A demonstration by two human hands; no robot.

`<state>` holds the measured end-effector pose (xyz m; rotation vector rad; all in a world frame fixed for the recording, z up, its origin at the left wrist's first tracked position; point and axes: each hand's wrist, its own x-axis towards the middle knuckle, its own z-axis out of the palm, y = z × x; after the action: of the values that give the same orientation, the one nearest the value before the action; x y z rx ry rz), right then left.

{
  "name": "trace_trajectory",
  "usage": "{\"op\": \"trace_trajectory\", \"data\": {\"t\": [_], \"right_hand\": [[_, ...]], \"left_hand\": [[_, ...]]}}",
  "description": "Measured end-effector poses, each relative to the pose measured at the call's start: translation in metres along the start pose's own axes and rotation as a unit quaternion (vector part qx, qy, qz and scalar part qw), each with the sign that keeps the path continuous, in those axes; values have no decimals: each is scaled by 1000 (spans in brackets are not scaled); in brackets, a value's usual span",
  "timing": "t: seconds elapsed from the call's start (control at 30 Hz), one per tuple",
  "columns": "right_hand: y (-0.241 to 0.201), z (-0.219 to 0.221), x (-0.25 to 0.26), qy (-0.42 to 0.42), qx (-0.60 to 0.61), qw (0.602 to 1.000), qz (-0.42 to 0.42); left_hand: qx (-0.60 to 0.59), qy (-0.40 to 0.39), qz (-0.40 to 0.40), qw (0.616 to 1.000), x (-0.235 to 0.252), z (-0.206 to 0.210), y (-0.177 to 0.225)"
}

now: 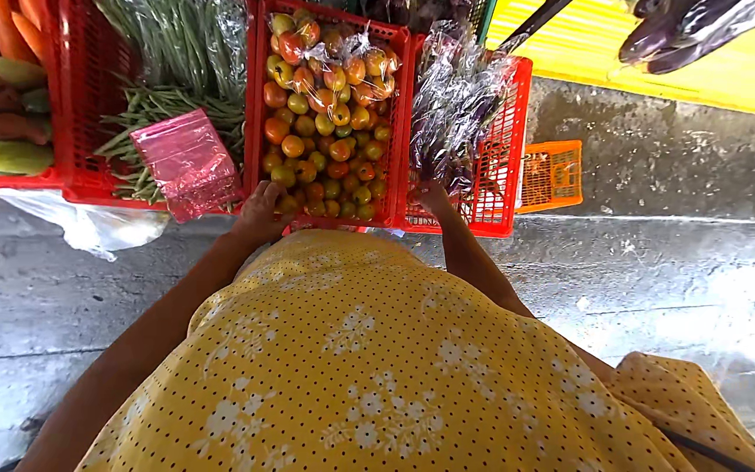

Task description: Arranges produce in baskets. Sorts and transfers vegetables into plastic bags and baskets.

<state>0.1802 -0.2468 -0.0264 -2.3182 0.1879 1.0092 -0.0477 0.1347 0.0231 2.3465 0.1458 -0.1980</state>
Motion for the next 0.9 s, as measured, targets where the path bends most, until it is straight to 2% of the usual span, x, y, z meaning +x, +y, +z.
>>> {"op": "trace_trajectory", "data": {"t": [0.17, 0.37, 0.67, 0.9], "right_hand": [[1, 15, 9, 50, 30, 998, -30], [6, 22, 5, 41, 1, 999, -27], [-9, 7, -3, 7, -77, 996, -32], [-11, 18, -3, 42, -109, 993, -34]], "left_hand": [[1, 10, 9, 1000, 0, 2, -3], [-1, 9, 10, 1000, -1, 1, 0], [5, 18, 12, 1000, 0, 5, -4], [6, 10, -9, 1000, 1, 1, 4]]}}
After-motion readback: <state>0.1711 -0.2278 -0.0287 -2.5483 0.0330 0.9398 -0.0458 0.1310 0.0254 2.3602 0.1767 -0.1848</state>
